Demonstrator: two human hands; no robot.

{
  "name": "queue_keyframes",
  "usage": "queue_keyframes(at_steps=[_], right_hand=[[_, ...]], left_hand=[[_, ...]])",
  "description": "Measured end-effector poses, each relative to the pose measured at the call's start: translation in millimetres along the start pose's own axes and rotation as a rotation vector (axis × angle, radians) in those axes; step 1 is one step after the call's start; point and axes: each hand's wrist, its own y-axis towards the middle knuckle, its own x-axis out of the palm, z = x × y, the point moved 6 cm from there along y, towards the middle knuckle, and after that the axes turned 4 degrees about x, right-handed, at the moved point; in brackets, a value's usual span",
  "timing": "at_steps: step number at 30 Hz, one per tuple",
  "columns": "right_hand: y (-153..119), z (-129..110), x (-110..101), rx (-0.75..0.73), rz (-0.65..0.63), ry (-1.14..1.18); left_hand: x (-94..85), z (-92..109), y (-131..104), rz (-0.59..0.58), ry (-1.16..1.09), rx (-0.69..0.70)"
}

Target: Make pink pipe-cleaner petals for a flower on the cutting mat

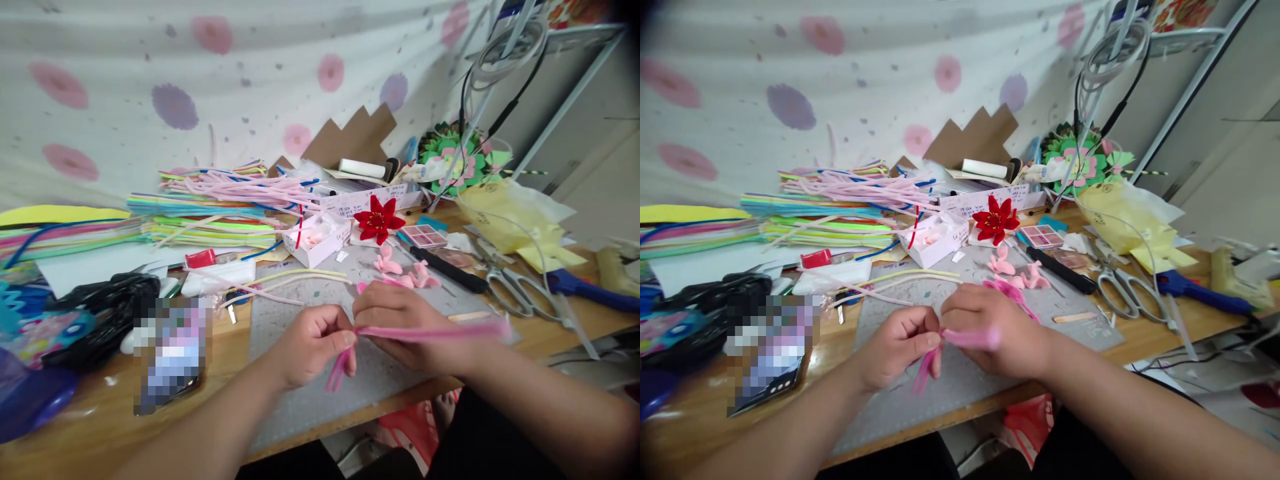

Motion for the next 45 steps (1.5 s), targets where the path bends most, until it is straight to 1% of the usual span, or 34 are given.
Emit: queue_keyframes(at_steps=[1, 2, 3, 5, 6, 7, 8, 9, 10, 12, 14, 15, 17, 20, 22, 25, 28, 30, 32, 34, 35, 36, 37, 39, 40, 42, 45], right_hand=[[1.0, 1.5, 2.6, 0.037, -0.017, -0.015], [2.1, 3.9, 5.7, 0.087, -0.032, -0.022], [3.4, 7.8, 8.9, 0.156, -0.043, -0.016], [5.1, 19.7, 16.3, 0.352, -0.080, 0.038], [5.3, 25.9, 20.1, 0.452, -0.109, 0.075], [5.2, 31.3, 22.6, 0.537, -0.133, 0.104], [5.3, 35.0, 23.3, 0.595, -0.148, 0.120], [5.9, 36.9, 21.9, 0.622, -0.145, 0.120], [6.8, 37.2, 18.6, 0.620, -0.119, 0.112], [7.0, 35.6, 10.9, 0.600, -0.038, 0.113], [4.0, 34.1, 7.1, 0.609, 0.046, 0.157], [2.1, 33.1, 7.4, 0.612, 0.083, 0.184], [-0.6, 29.4, 10.9, 0.591, 0.155, 0.202], [-2.1, 24.3, 21.4, 0.557, 0.242, 0.170], [-2.4, 23.7, 29.6, 0.568, 0.282, 0.172], [-2.2, 23.3, 41.5, 0.602, 0.295, 0.190], [-2.3, 17.5, 55.9, 0.618, 0.239, 0.180], [-4.3, 11.6, 66.7, 0.623, 0.197, 0.181], [-7.0, 6.2, 75.8, 0.610, 0.149, 0.195], [-8.4, 2.6, 78.9, 0.553, 0.085, 0.208], [-8.7, 2.8, 75.7, 0.526, 0.075, 0.213], [-8.7, 4.9, 69.0, 0.511, 0.091, 0.223], [-8.6, 8.7, 58.9, 0.514, 0.139, 0.236], [-8.7, 19.6, 33.8, 0.575, 0.306, 0.293], [-7.4, 23.2, 23.6, 0.591, 0.360, 0.316], [-1.0, 24.9, 13.0, 0.583, 0.345, 0.318], [5.9, 20.0, 8.8, 0.554, 0.275, 0.139]], left_hand=[[-2.0, 2.4, -0.2, 0.024, 0.153, 0.033], [-4.1, 6.9, -0.4, 0.058, 0.351, 0.098], [-4.7, 13.1, -1.1, 0.089, 0.574, 0.193], [-0.5, 25.3, -4.1, 0.140, 0.983, 0.420], [2.4, 29.0, -5.5, 0.158, 1.114, 0.510], [4.0, 30.7, -6.0, 0.174, 1.182, 0.560], [3.4, 31.0, -5.1, 0.192, 1.189, 0.559], [0.7, 30.1, -3.3, 0.216, 1.142, 0.516], [-3.3, 28.1, -1.2, 0.243, 1.048, 0.443], [-11.7, 21.3, 1.9, 0.298, 0.765, 0.271], [-17.2, 14.4, 2.3, 0.356, 0.465, 0.155], [-19.2, 12.5, 1.9, 0.391, 0.344, 0.142], [-23.8, 11.3, 0.7, 0.470, 0.187, 0.171], [-33.0, 11.0, -2.0, 0.607, 0.080, 0.248], [-38.0, 10.0, -3.1, 0.670, 0.010, 0.262], [-41.2, 7.6, -2.9, 0.702, -0.140, 0.230], [-41.1, 7.4, -2.6, 0.693, -0.276, 0.211], [-40.8, 8.9, -3.0, 0.676, -0.302, 0.220], [-39.8, 11.5, -3.5, 0.638, -0.279, 0.240], [-37.4, 14.9, -3.7, 0.575, -0.238, 0.260], [-35.6, 16.6, -3.8, 0.540, -0.211, 0.264], [-33.4, 18.3, -3.9, 0.504, -0.175, 0.263], [-30.7, 19.7, -3.9, 0.468, -0.132, 0.255], [-24.2, 20.9, -3.7, 0.401, -0.041, 0.218], [-20.7, 20.5, -3.5, 0.373, 0.001, 0.190], [-15.0, 17.8, -2.9, 0.339, 0.083, 0.129], [-10.4, 11.8, -1.2, 0.316, 0.203, 0.048]])
